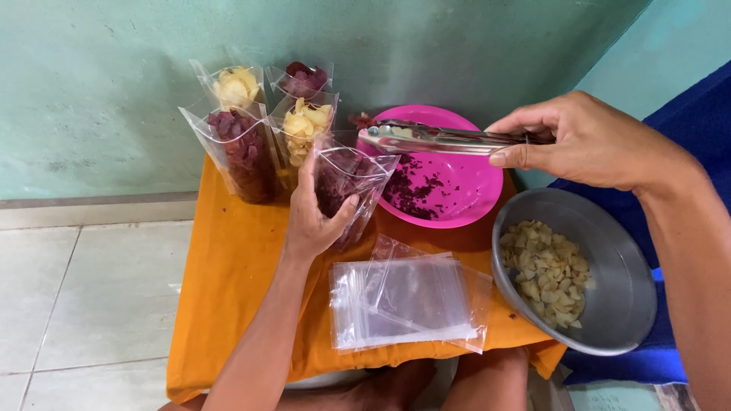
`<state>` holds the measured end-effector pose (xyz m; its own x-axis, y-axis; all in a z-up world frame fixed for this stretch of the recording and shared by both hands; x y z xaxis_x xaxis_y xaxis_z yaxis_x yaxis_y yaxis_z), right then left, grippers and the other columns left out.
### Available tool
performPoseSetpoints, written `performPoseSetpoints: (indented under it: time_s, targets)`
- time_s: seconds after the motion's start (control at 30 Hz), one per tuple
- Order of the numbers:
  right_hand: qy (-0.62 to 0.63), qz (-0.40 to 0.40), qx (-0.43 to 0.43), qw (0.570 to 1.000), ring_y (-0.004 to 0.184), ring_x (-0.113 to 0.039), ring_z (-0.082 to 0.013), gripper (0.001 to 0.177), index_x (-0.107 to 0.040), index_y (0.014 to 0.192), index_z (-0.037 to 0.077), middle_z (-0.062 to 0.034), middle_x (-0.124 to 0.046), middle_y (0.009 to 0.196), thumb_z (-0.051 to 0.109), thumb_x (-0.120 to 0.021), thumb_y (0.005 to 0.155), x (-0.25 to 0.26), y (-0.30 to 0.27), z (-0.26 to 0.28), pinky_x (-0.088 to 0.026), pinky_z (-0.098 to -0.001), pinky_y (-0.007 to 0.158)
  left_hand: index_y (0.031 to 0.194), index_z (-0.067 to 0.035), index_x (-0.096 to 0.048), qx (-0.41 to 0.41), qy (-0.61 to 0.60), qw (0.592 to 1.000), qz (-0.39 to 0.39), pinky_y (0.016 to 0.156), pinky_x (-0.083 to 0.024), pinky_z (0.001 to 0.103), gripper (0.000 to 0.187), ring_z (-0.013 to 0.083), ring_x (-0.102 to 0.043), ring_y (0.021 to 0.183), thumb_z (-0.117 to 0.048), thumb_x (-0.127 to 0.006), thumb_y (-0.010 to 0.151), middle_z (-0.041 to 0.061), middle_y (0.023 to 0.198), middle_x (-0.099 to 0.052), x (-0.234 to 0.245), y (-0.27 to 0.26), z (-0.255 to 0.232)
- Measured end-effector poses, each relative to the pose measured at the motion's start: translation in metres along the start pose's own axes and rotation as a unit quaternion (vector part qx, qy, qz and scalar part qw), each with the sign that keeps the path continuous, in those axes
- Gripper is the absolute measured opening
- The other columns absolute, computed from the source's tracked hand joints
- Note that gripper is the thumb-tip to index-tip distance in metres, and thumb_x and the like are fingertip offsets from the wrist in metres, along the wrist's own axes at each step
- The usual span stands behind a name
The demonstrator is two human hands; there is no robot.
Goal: Manually filling plastic bags with various types of chips using metal tongs at a packaging station.
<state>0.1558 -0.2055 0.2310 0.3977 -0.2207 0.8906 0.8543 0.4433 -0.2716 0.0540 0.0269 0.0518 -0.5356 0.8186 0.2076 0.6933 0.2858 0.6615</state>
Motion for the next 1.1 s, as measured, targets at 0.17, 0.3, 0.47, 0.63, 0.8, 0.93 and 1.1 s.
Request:
performPoseSetpoints:
  time_s: [0.17,0.3,0.47,0.63,0.8,0.93,1.1]
  targets:
    - [-0.061,0.015,-0.018,0.998,0.100,-0.068,-0.0186,0.047,-0.074,0.133,0.023,0.0019,-0.078,0.119,0.034,-0.071,0.087,0.005,0.000,0.013,-0.048,-0.0391,0.084,0.157,-0.004,-0.022,0.008,0.005,1.000,0.005,0.121,-0.043,0.046,0.083,0.0366,-0.042,0.149,-0.038,-0.066,0.096,0.023,0.161,-0.036,-0.002,-0.001,0.005]
    - [-0.074,0.014,-0.017,0.997,0.108,-0.069,-0.0150,0.051,-0.075,0.131,0.021,0.0037,-0.078,0.123,0.035,-0.074,0.082,0.010,0.000,0.023,-0.049,-0.0347,0.092,0.157,-0.005,-0.022,-0.002,0.000,1.000,0.006,0.120,-0.044,0.046,0.083,0.0361,-0.043,0.149,-0.037,-0.067,0.096,0.022,0.162,-0.036,-0.002,-0.001,0.003]
    - [-0.062,0.010,-0.040,0.997,0.110,-0.069,-0.0163,0.050,-0.073,0.133,0.020,0.0032,-0.078,0.125,0.032,-0.074,0.084,0.011,-0.008,0.032,-0.050,-0.0359,0.094,0.157,-0.004,-0.021,0.006,0.017,1.000,0.008,0.120,-0.044,0.047,0.085,0.0372,-0.043,0.149,-0.039,-0.067,0.095,0.023,0.162,-0.035,-0.001,-0.002,0.006]
    - [-0.041,-0.003,-0.043,0.998,0.117,-0.067,-0.0147,0.054,-0.071,0.136,0.020,0.0036,-0.075,0.131,0.030,-0.075,0.083,0.008,0.003,0.004,-0.047,-0.0347,0.099,0.158,-0.005,-0.022,0.014,0.019,1.000,0.005,0.120,-0.044,0.047,0.085,0.0369,-0.042,0.150,-0.041,-0.066,0.094,0.022,0.163,-0.035,-0.001,-0.002,0.006]
    - [0.078,-0.051,-0.074,0.993,0.087,-0.064,-0.0216,0.048,-0.070,0.136,0.015,-0.0113,-0.076,0.104,0.026,-0.075,0.089,-0.012,0.008,-0.035,-0.046,-0.0324,0.081,0.157,0.001,-0.020,-0.030,-0.018,0.999,0.000,0.123,-0.042,0.046,0.083,0.0379,-0.042,0.150,-0.031,-0.066,0.097,0.025,0.162,-0.036,0.002,0.000,-0.009]
    - [0.071,-0.099,0.031,0.992,0.085,-0.072,-0.0240,0.049,-0.077,0.122,0.008,-0.0140,-0.079,0.096,0.037,-0.084,0.083,-0.082,0.042,-0.094,-0.054,-0.0388,0.075,0.155,0.002,-0.033,-0.062,-0.021,0.996,-0.060,0.114,-0.043,0.054,0.086,0.0431,-0.055,0.134,-0.028,-0.076,0.088,0.030,0.144,-0.054,0.015,-0.003,-0.004]
    - [-0.153,-0.172,0.048,0.972,0.085,-0.072,-0.0276,0.033,-0.080,0.101,0.020,-0.0040,-0.074,0.079,0.049,-0.076,0.086,-0.127,0.061,-0.096,-0.058,-0.0381,0.068,0.155,-0.001,-0.036,-0.086,0.013,0.986,-0.139,0.107,-0.050,0.049,0.087,0.0386,-0.064,0.124,-0.028,-0.079,0.085,0.028,0.134,-0.061,0.055,-0.015,-0.028]
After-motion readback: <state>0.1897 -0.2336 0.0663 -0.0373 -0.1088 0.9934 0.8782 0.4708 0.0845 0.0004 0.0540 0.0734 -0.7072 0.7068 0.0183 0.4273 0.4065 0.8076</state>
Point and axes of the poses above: each hand's wrist, its own y-axis towards the middle knuckle, its own x-axis out of the back of the hand, z = x × y, the point moved 8 cm from there along y, towards the middle knuckle
